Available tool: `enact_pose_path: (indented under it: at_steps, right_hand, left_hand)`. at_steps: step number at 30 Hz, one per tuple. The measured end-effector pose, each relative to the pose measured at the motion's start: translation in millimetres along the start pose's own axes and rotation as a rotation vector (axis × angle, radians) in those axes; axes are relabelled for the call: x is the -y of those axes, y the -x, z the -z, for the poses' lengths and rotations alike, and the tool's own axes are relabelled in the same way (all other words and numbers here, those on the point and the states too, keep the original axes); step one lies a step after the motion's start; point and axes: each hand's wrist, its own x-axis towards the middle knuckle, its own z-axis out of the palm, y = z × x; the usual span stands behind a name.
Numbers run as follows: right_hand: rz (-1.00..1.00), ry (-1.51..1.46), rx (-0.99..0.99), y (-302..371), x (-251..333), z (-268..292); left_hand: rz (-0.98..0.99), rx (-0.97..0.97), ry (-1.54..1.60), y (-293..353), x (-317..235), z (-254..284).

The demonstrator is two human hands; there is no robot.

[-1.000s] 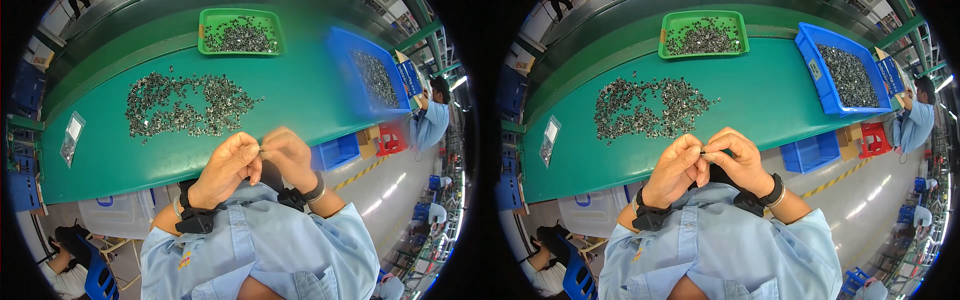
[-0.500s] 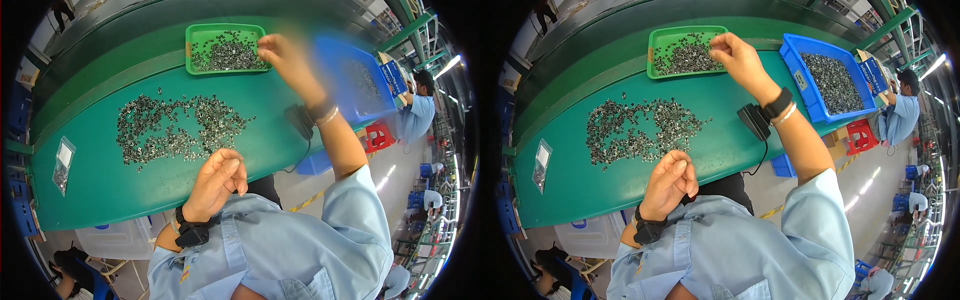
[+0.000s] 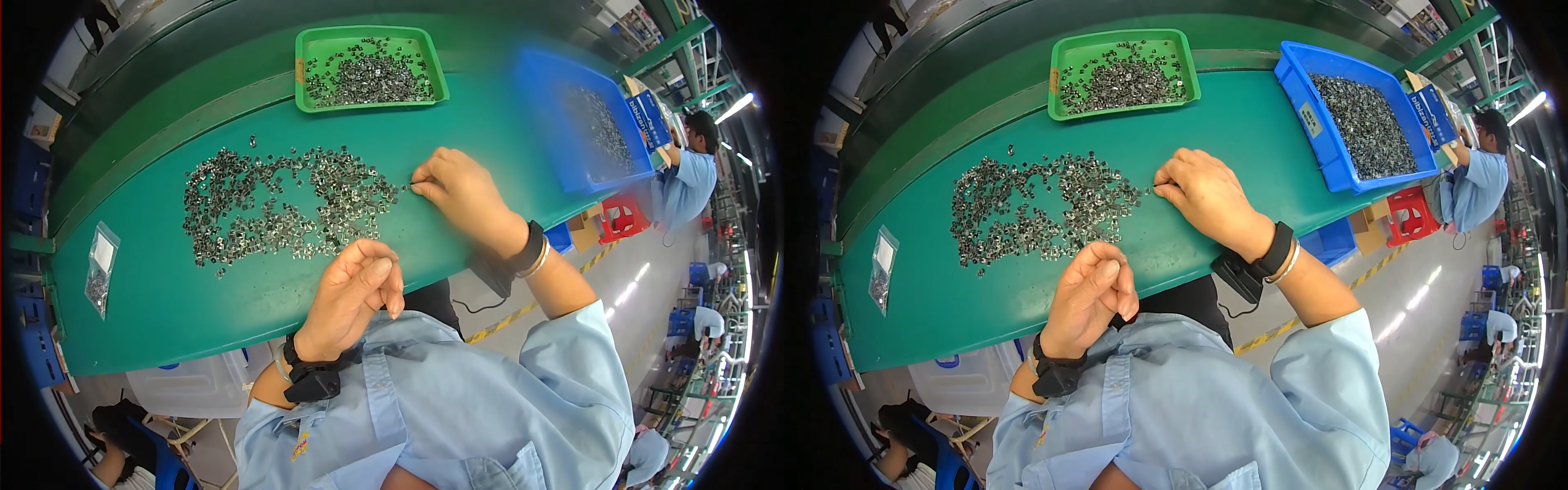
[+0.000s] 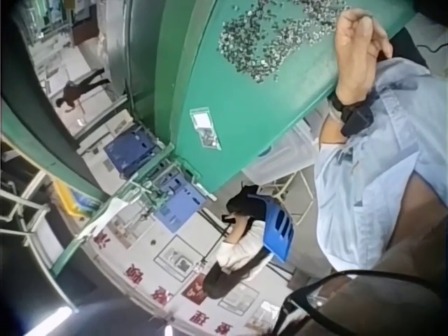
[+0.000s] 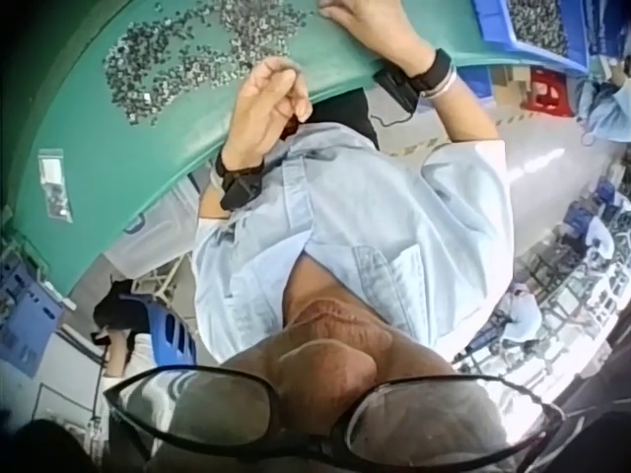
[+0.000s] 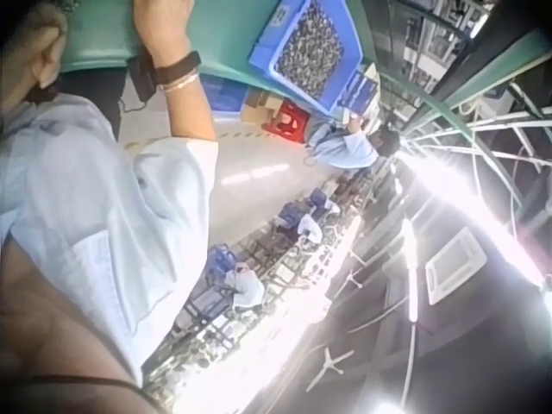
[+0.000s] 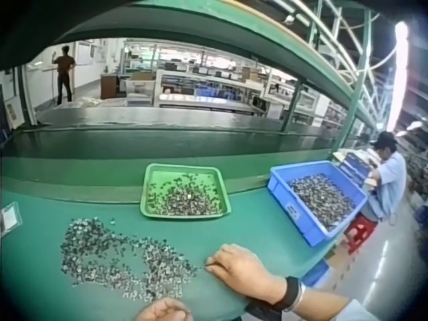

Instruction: The person picks up a small metal component from a pile on the table, joins it with another piece, and places the assembled unit into a green tray, repeating this process several times.

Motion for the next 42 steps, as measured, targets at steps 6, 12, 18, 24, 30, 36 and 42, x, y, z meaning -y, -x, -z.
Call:
enact_pose_path:
  at_steps: [6,12,18,24,30,36,42]
  right_hand:
    - [0.175,-0.232,-0.114,26.8,33.7,13.1]
    - [0.281,-0.18,-0.132,50.3,59.3,21.0]
    - [0.274,-0.309,-0.217,63.6,59.6,10.5]
    - [0.263,-0.359,-0.289,73.1,61.5,2.6]
    - [0.237,-0.388,-0.284,82.9,63.5,2.7]
    - [0.183,-0.467,-0.287,90.1,61.3,-0.9]
    - [0.166,-0.506,-0.299,93.6,57.8,-2.8]
  left_hand:
    - [-0.005,-0.161,-0.174,-0.3,-1.7,-20.0]
    - [0.008,-0.148,-0.232,1.4,5.1,-22.7]
    - [0.021,-0.092,-0.157,7.8,13.3,-20.5]
    - [0.007,-0.098,-0.132,11.8,18.0,-24.1]
    - [-0.009,-0.072,-0.164,13.7,21.4,-25.2]
    - [0.022,-0.061,-0.308,12.5,19.3,-22.5]
    - [0.034,-0.127,-0.337,11.9,19.5,-33.9]
